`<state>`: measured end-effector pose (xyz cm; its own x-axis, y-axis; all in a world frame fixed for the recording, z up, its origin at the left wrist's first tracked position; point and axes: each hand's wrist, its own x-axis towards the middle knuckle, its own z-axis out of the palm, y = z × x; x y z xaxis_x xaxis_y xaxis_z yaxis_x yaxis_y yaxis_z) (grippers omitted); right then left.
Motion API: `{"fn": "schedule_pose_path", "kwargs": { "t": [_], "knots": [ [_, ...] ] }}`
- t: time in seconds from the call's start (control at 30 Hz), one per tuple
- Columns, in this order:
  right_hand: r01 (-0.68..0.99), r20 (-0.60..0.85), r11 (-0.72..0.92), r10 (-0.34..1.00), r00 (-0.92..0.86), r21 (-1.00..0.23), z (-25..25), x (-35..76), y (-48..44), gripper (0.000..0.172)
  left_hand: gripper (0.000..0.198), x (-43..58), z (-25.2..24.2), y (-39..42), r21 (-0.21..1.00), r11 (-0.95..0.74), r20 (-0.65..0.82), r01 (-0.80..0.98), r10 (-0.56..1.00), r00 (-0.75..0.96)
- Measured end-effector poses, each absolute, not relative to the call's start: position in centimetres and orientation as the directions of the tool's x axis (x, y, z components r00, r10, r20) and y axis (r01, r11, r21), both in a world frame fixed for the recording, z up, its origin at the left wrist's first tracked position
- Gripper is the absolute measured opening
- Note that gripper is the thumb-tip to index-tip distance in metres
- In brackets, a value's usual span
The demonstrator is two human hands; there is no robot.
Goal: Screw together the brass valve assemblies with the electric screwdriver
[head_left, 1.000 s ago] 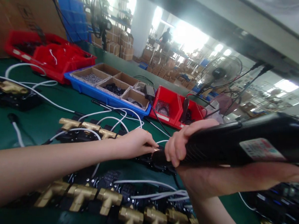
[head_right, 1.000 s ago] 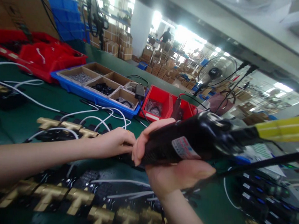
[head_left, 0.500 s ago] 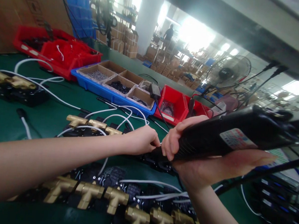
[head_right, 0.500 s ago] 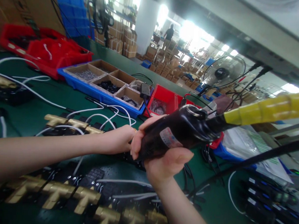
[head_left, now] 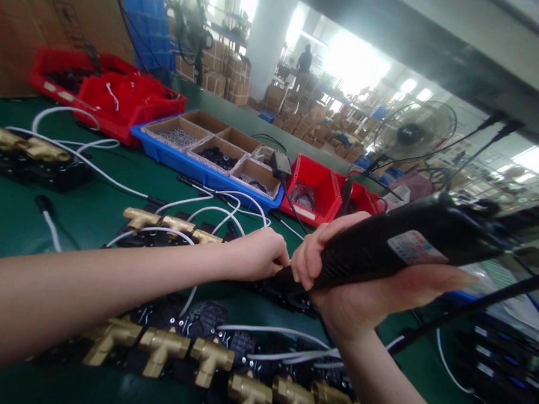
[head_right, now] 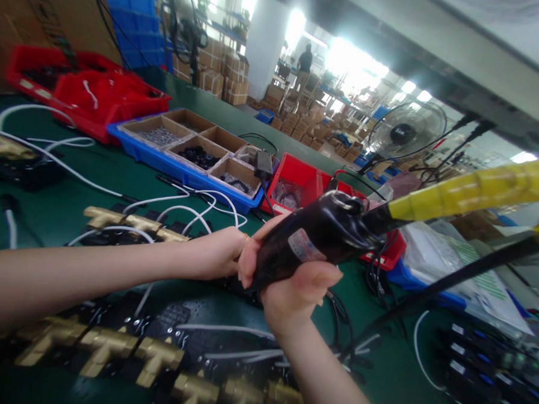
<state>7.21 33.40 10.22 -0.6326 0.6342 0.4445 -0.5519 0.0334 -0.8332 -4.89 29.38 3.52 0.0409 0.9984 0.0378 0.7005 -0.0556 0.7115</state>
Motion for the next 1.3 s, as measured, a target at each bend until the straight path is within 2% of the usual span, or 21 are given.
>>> {"fn": "schedule_pose_path", "kwargs": {
  "t": [0.17,0.33,0.5,0.63,0.8,1.03,1.3],
  "knots": [
    [-0.548,0.438,0.016,0.621,-0.65,-0.837,9.4,6.8,33.5,0.068,0.019,-4.9,3.3,29.4,0.7,-0.052,0.05,0.712,0.998,0.023],
    [-0.56,0.481,0.092,0.637,-0.602,-0.823,9.3,7.1,33.9,0.073,0.019,-4.7,3.1,29.5,0.695,-0.056,0.055,0.716,0.998,0.025],
    [-0.589,0.466,0.048,0.664,-0.585,-0.807,11.1,7.9,33.6,0.063,0.016,-4.9,3.8,28.9,0.672,-0.109,0.088,0.732,0.994,0.067],
    [-0.572,0.431,-0.015,0.641,-0.635,-0.82,11.2,7.8,33.2,0.065,0.016,-5.8,4.7,27.1,0.627,-0.155,0.146,0.764,0.986,0.081],
    [-0.551,0.419,-0.029,0.615,-0.668,-0.834,10.3,7.2,33.0,0.068,0.016,-6.9,4.5,25.4,0.519,-0.257,0.194,0.815,0.964,0.18],
    [-0.537,0.43,0.007,0.608,-0.668,-0.844,10.1,7.2,32.8,0.067,0.016,-7.0,4.0,25.6,0.523,-0.244,0.17,0.816,0.969,0.181],
    [-0.533,0.421,0.003,0.616,-0.666,-0.846,9.6,7.2,32.9,0.068,0.017,-6.9,4.0,25.5,0.522,-0.283,0.221,0.805,0.956,0.193]
  ]
}}
